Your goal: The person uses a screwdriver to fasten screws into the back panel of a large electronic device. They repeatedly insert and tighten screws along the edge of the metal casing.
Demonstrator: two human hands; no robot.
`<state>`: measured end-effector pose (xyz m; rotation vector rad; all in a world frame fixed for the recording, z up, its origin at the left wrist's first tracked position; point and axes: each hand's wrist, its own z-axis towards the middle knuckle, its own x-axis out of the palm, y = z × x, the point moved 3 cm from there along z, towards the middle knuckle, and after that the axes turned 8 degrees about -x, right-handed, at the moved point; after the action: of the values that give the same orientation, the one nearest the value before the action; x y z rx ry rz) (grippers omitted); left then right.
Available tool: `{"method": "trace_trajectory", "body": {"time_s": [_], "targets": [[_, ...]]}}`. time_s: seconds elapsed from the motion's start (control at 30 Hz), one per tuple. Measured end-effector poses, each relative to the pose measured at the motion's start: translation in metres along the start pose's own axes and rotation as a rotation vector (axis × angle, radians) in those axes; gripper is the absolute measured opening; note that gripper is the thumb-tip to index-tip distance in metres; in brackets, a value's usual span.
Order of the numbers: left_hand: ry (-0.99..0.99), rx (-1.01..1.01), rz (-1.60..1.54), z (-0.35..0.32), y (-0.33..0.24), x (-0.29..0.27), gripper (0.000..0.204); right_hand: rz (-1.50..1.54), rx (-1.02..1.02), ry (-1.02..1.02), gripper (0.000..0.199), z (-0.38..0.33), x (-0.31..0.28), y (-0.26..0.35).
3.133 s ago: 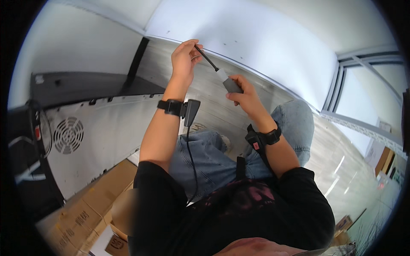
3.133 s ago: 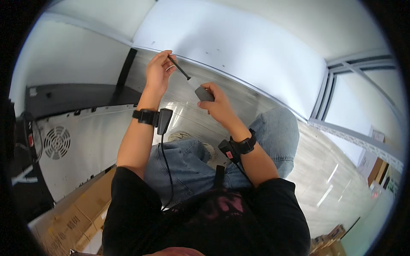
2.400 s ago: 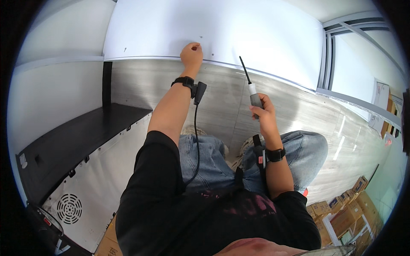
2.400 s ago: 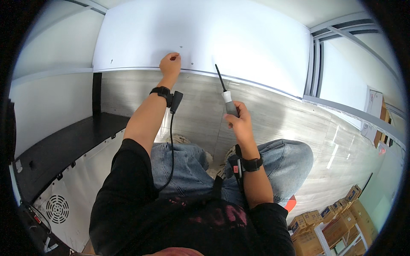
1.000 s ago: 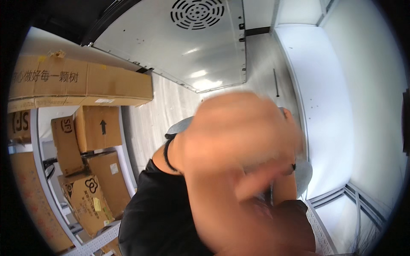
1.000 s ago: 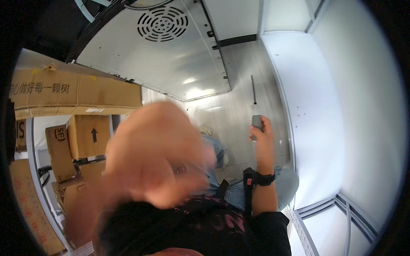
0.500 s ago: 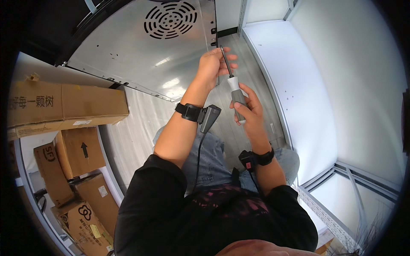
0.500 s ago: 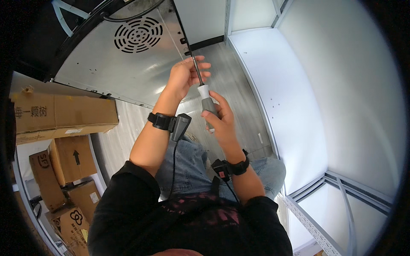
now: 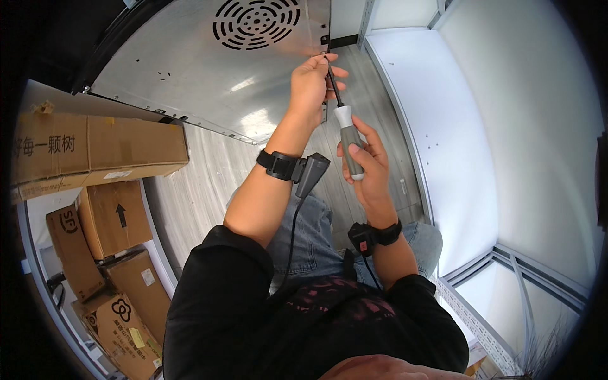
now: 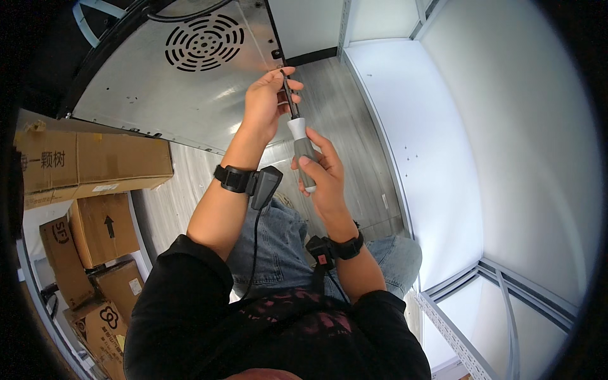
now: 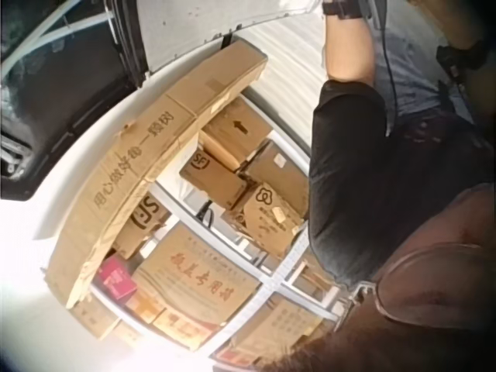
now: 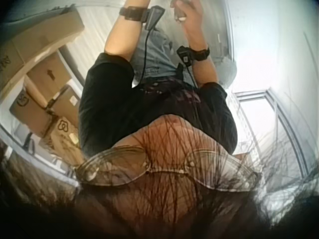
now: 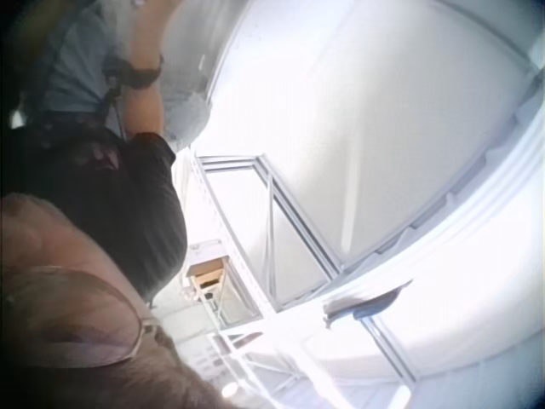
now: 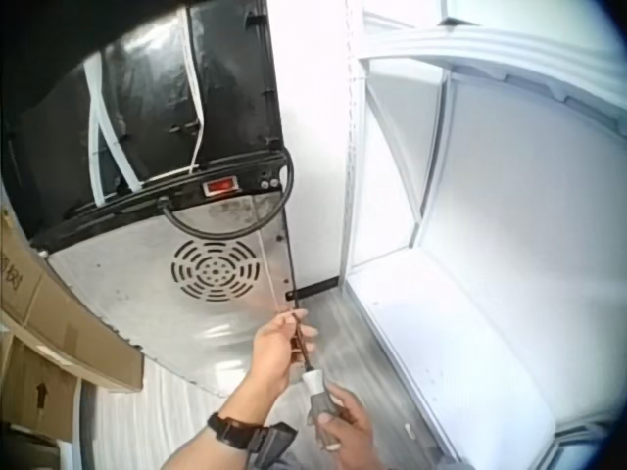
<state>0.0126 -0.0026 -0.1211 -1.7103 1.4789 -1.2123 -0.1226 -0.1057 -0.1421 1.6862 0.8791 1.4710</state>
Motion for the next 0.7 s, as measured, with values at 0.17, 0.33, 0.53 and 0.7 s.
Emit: {"method": "trace_trajectory", "body": {"time_s": [0.17,0.33,0.53,0.7], "targets": [[0.02,0.006,-0.016,0.0015,-0.0013,-0.0001,0.028,0.036,-0.018,0.015,0.049,0.0022,-0.0025,-0.0033],[0.013,0.003,-0.024,0.0002,-0.0016,0.001,0.028,0.107,0.0,0.026,0.049,0.004,-0.005,-0.0045],[0.019,0.012,-0.021,0.0026,-0.0001,-0.0014,0.028,0.433,0.069,0.054,0.049,0.0049,-0.0025,-0.007],[0.005,0.006,-0.012,0.0012,-0.0017,-0.0012,0.026,0.71,0.172,0.065,0.048,0.0062,0.0024,-0.0005]]}}
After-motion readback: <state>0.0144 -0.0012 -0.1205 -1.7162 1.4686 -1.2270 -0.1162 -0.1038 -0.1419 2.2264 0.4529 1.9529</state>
